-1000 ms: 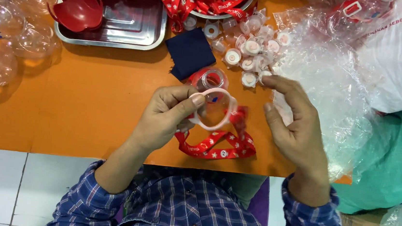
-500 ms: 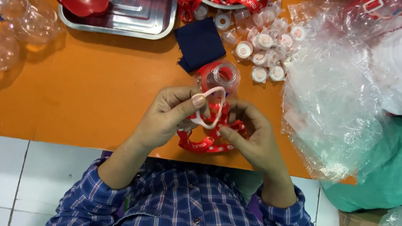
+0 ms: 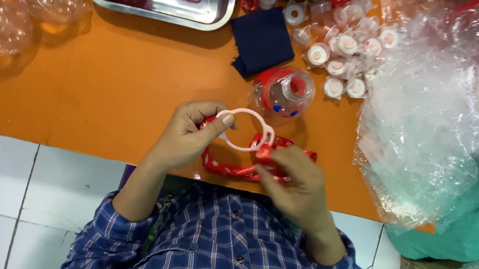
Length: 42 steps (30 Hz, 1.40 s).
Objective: Wiping a plastic base and assembling it with a bottle and lanyard
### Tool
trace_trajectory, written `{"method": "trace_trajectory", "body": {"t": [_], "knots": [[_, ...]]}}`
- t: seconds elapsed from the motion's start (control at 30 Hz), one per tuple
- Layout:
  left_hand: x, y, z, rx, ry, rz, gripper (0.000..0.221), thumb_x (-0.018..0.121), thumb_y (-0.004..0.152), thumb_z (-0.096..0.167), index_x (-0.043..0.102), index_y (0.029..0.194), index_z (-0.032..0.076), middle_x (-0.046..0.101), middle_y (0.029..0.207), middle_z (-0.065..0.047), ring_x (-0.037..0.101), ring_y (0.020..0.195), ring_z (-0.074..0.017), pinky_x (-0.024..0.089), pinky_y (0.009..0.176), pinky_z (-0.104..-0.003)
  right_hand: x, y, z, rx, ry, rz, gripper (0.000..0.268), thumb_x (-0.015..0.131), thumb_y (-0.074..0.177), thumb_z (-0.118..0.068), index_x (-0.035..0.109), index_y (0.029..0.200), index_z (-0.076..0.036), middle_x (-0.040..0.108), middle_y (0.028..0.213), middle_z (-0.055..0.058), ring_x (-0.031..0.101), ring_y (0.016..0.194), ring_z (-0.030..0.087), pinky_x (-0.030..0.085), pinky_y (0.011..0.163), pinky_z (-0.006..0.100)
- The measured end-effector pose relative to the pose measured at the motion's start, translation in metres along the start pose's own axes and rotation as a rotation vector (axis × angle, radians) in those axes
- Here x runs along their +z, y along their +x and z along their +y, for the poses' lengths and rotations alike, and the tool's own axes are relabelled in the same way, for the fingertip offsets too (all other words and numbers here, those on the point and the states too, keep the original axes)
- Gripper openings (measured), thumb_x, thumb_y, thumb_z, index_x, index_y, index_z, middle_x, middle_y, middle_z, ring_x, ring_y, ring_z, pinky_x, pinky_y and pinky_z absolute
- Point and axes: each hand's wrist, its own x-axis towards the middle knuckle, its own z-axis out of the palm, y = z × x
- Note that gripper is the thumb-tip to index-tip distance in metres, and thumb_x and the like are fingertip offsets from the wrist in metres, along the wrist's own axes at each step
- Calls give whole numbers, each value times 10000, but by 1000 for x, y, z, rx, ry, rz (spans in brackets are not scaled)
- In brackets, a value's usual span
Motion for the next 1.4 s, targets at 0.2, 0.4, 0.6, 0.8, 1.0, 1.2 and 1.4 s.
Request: {"method": "trace_trajectory", "body": {"t": [0.2, 0.4, 0.6, 0.8, 1.0, 1.2, 1.4], "knots": [[-22, -4, -22, 329, 824, 214, 292, 735, 922, 151, 680, 1140, -35, 638, 902, -241, 641, 857, -471, 512, 782, -528, 22, -14, 15, 37, -16, -393, 361, 629, 979, -111, 629, 1293, 69, 683, 1172, 287, 677, 1080, 497, 567, 885, 539], [7, -26, -27, 416, 830, 352, 344, 730, 931, 199, 674, 1213, 11, 613, 1043, -195, 598, 926, -417, 472, 845, -494, 22, -12, 26, 109, -85, -250, 352, 478, 983, 8, 656, 1287, 23, 682, 1184, 236, 680, 1113, 434, 557, 926, 497], [30, -21, -49, 278, 853, 156, 493, 824, 797, 315, 677, 1158, 13, 642, 980, -169, 634, 942, -391, 474, 774, -477, 30, -6, 38, 133, -363, -98, 307, 679, 927, -51, 697, 1233, -20, 671, 1062, 148, 674, 1013, 368, 537, 886, 442], [29, -14, -50, 183, 888, 49, 354, 662, 821, 43, 719, 1170, 65, 687, 872, -118, 655, 844, -332, 415, 734, -405, 39, -9, 63, 127, -535, -108, 289, 779, 914, -247, 742, 1182, -146, 678, 925, 56, 650, 925, 277, 495, 841, 389], [27, -11, -55, 196, 854, 72, 160, 685, 879, 37, 777, 1000, 88, 688, 844, -88, 658, 822, -290, 403, 732, -378, 40, -2, 64, 97, -480, -93, 106, 746, 945, -197, 765, 1030, -138, 702, 799, 56, 669, 815, 274, 472, 764, 361], [19, -8, -73, 189, 782, 86, 51, 699, 919, 157, 737, 936, 127, 673, 792, -50, 671, 837, -276, 447, 780, -385, 40, -7, 73, 175, -425, -53, 116, 656, 1001, -231, 731, 944, -165, 668, 741, 16, 655, 783, 260, 443, 752, 349], [23, -12, -68, 164, 625, 102, 86, 642, 929, 127, 663, 845, 129, 648, 732, -45, 661, 836, -275, 405, 859, -384, 42, 10, 50, 287, -137, -43, 264, 601, 969, -98, 634, 708, -73, 536, 522, 108, 585, 525, 258, 424, 576, 330]]}}
